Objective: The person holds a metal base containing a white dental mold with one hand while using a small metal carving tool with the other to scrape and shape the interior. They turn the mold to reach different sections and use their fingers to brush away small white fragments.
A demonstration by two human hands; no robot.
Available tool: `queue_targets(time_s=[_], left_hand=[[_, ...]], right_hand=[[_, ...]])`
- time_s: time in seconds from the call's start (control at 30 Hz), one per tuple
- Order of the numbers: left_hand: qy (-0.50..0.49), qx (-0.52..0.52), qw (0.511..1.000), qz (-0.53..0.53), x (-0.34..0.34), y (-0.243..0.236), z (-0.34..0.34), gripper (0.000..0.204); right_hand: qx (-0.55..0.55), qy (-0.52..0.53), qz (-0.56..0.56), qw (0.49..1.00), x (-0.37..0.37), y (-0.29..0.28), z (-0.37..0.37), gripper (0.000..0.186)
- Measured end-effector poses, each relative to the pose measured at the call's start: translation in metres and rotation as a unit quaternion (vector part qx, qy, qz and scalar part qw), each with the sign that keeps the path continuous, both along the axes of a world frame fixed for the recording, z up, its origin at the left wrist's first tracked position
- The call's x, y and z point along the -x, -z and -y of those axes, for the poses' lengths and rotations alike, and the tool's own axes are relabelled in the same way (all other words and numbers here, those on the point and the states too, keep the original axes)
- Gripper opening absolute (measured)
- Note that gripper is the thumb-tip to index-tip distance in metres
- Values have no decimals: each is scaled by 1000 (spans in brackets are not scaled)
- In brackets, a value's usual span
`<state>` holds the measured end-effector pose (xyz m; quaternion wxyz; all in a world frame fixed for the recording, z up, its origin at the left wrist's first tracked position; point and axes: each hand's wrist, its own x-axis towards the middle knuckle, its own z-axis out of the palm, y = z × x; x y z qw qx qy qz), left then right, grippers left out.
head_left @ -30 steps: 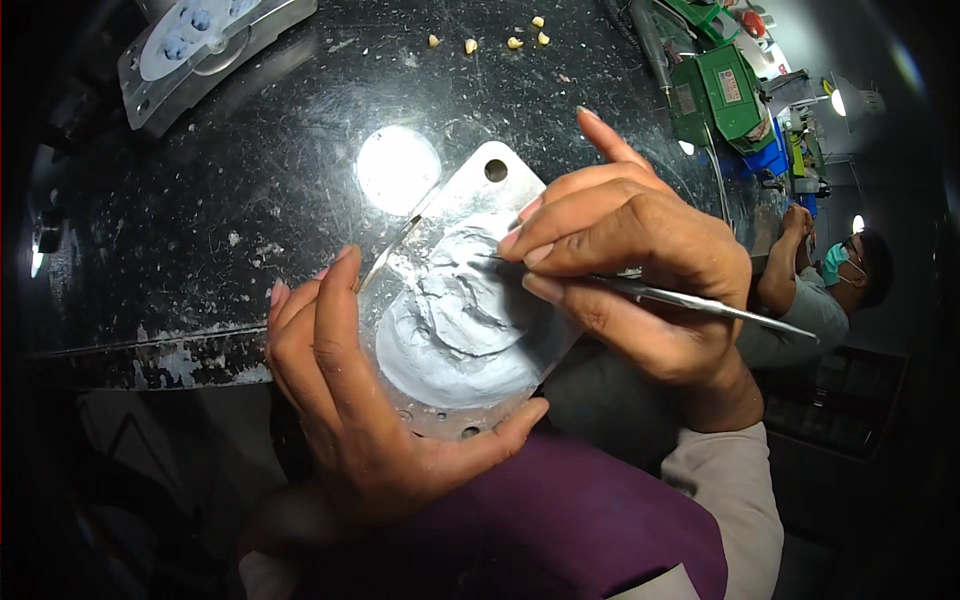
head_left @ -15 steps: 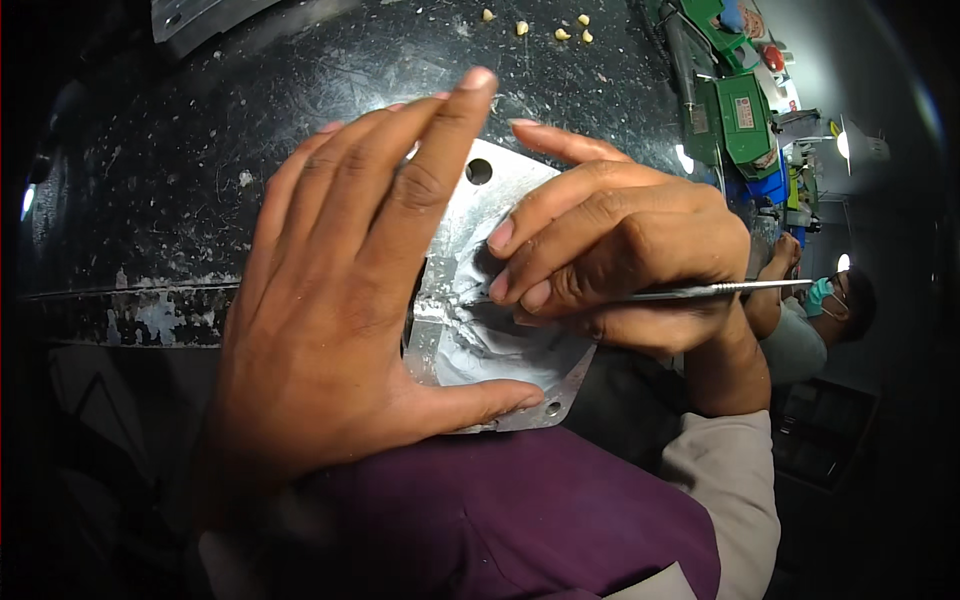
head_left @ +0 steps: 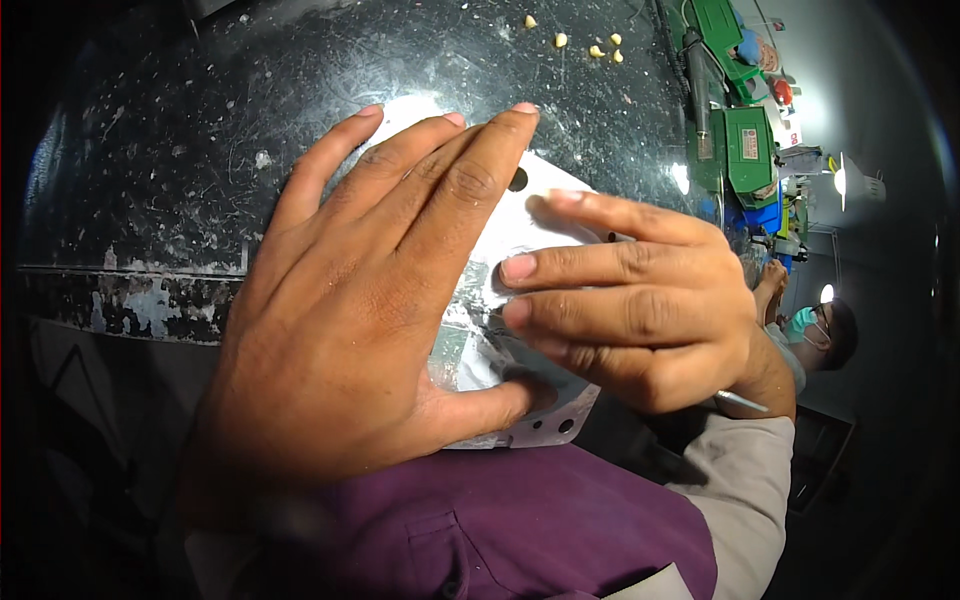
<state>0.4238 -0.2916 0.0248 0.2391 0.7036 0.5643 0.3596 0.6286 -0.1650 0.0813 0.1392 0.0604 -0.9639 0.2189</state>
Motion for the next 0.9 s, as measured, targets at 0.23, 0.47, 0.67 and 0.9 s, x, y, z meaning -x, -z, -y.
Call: queue_targets(time_s=[0.23,0.47,0.67,0.9], left_hand=[[-12,-15,1000,1,1,4,1,125],[-13,-32,999,-20,2,2,2,122],[-44,-46,997,-49,-2,5,3,120],[-167,-145,974,-48,-45,27,9,120]], right_hand=[[111,8,61,992,12,-9,-10,18],[-104,60,-59,991,-10,-18,-17,10],[174,210,-61,960,-31,-12,57,37],[197,189,-69,959,-30,17,57,27]])
